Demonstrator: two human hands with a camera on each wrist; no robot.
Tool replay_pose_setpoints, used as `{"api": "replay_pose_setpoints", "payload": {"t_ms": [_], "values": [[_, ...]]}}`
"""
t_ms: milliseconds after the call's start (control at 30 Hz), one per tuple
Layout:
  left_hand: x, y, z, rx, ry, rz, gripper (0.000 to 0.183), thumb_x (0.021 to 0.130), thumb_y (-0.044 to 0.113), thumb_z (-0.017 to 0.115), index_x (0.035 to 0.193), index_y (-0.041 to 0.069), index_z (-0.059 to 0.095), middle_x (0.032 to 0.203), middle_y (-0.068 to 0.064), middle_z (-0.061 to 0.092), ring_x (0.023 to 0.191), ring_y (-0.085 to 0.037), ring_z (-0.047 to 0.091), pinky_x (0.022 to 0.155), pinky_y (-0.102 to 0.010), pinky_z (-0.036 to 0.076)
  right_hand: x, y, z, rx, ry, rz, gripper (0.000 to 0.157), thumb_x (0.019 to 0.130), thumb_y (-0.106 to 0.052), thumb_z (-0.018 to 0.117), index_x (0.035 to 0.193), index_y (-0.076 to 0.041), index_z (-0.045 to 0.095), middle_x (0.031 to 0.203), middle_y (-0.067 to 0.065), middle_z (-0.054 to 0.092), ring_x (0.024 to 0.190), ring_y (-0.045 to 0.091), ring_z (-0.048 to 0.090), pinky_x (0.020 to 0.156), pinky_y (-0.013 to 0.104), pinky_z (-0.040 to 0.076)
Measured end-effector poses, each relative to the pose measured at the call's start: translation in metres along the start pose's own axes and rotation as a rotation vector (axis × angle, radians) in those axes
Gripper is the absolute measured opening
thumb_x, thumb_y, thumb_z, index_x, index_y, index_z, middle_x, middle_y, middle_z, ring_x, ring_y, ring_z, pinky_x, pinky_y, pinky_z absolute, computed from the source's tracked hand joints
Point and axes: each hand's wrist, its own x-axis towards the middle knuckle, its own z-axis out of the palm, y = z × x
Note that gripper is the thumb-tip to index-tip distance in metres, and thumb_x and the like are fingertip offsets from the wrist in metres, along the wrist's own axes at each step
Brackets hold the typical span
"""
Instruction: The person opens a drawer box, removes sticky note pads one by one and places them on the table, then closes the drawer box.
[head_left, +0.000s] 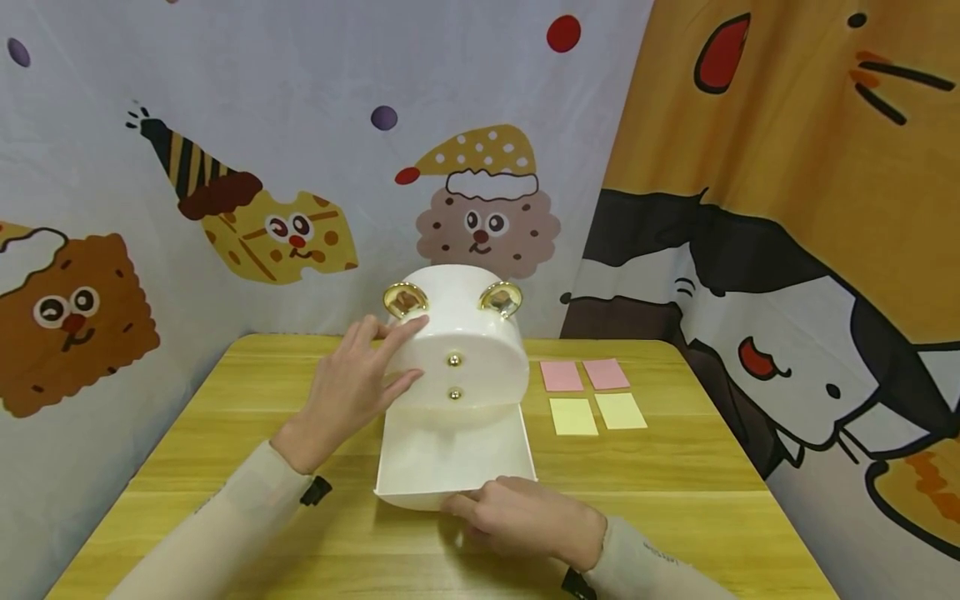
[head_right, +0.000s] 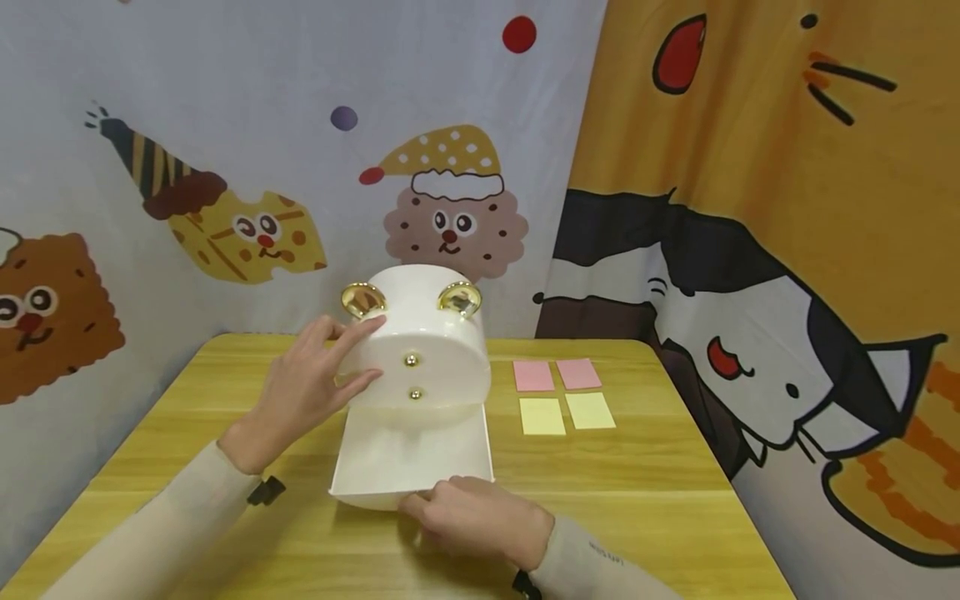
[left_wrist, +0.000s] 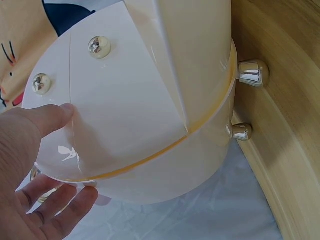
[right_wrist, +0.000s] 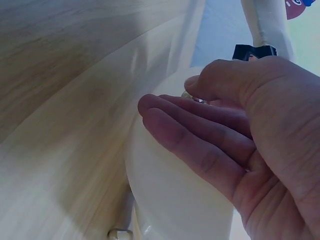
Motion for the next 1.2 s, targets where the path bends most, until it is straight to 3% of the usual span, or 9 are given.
{"api": "replay_pose_setpoints", "payload": {"t_ms": [200,400,833,1200], "values": [[-0.0001,0.0002,0.0003,-0.004,0.002,-0.003,0.087,0.095,0.039,0.101,0.171,0.029,0.059,0.113,-0.013,0.061,0.089,-0.025,0.058,0.05,-0.022,0.037,-0.0006,0.0007,0.0016,-0.035,0.034,-0.009,0.027,0.101,-0.017,0.092,0.122,-0.016,0.074,0.084,-0.012,0.076,0.065,-0.001,0.072,0.059,0.009,0.049],[0.0001,0.001,0.0001,-0.007,-0.007,-0.009,0.087,0.095,0.039,0.1,0.171,0.029,0.059,0.113,-0.013,0.061,0.089,-0.024,0.057,0.051,-0.023,0.038,-0.0014,0.0018,0.0034,-0.087,0.041,0.003,0.023,0.1,-0.007,0.087,0.117,-0.017,0.074,0.079,-0.015,0.068,0.061,-0.001,0.067,0.054,0.011,0.045],[-0.0002,0.0007,0.0008,-0.005,-0.01,-0.012,0.087,0.095,0.039,0.101,0.171,0.029,0.059,0.114,-0.013,0.062,0.089,-0.025,0.058,0.051,-0.023,0.04,0.0008,0.003,0.0021,-0.078,0.021,0.045,0.019,0.104,-0.006,0.081,0.118,-0.017,0.074,0.083,-0.013,0.073,0.065,0.003,0.073,0.056,0.014,0.051],[0.0002,0.0006,0.0011,-0.007,-0.009,-0.012,0.088,0.095,0.039,0.101,0.171,0.03,0.058,0.113,-0.013,0.061,0.09,-0.024,0.057,0.051,-0.023,0.039,0.0029,0.0096,0.0051,-0.04,0.036,0.073,0.014,0.109,-0.008,0.078,0.119,-0.018,0.075,0.078,-0.012,0.072,0.061,0.003,0.069,0.052,0.015,0.046]]}}
